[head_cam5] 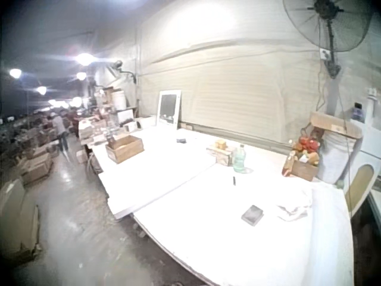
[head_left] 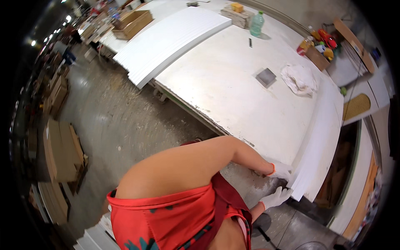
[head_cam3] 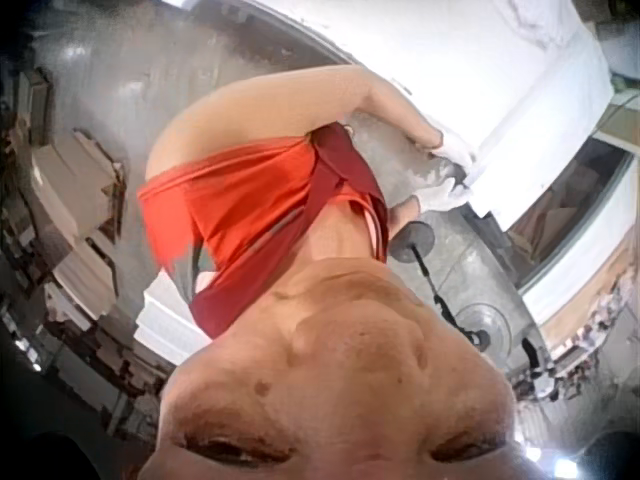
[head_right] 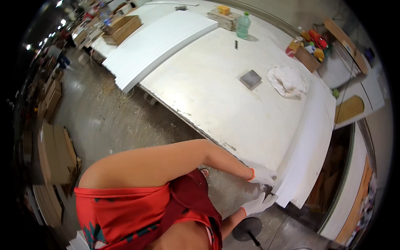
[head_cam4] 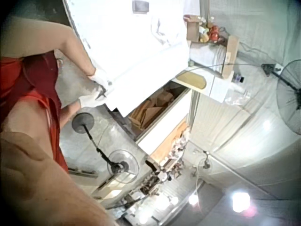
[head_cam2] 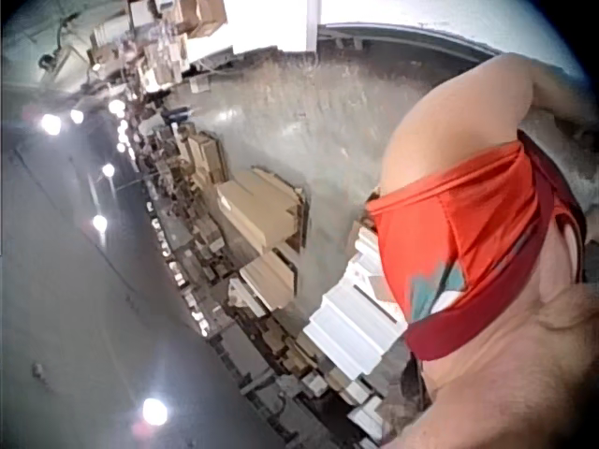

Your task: The person scrapes the surface of white plastic moldings using a small metal scraper to remove residue. They handle the moldings one at a time, scraping both sides and edges, then stack the finished pieces on a cardboard sheet on the floor.

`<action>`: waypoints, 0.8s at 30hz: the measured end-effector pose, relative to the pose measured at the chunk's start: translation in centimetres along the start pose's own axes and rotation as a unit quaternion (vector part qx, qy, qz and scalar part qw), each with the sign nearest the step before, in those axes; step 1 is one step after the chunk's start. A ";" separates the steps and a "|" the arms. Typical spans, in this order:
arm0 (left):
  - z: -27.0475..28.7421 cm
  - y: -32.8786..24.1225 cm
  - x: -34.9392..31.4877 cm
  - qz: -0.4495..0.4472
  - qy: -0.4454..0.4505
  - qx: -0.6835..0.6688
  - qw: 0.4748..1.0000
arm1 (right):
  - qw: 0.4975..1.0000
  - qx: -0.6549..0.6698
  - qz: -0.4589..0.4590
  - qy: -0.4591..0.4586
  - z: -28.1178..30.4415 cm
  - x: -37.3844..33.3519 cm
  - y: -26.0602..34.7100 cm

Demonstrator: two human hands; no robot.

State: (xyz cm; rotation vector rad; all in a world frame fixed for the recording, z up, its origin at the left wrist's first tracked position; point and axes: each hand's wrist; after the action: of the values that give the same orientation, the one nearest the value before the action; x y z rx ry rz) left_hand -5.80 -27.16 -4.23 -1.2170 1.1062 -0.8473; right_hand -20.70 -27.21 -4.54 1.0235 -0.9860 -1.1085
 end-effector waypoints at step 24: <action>-1.3 -1.1 -0.3 -0.170 -0.160 0.138 0.963 | 0.962 0.216 -0.127 0.108 -1.0 2.4 -5.5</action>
State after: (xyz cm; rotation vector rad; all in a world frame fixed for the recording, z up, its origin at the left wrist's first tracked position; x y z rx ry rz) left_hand -7.07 -27.42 -3.09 -1.2696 0.5050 -0.9853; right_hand -20.54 -30.20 -9.84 1.6282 -0.9572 -0.9789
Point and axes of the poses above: each hand's wrist, its own x-axis towards the middle knuckle, its own z-axis out of the back of the hand, y = z × x, and after that the axes turned 8 degrees about -x, right-handed
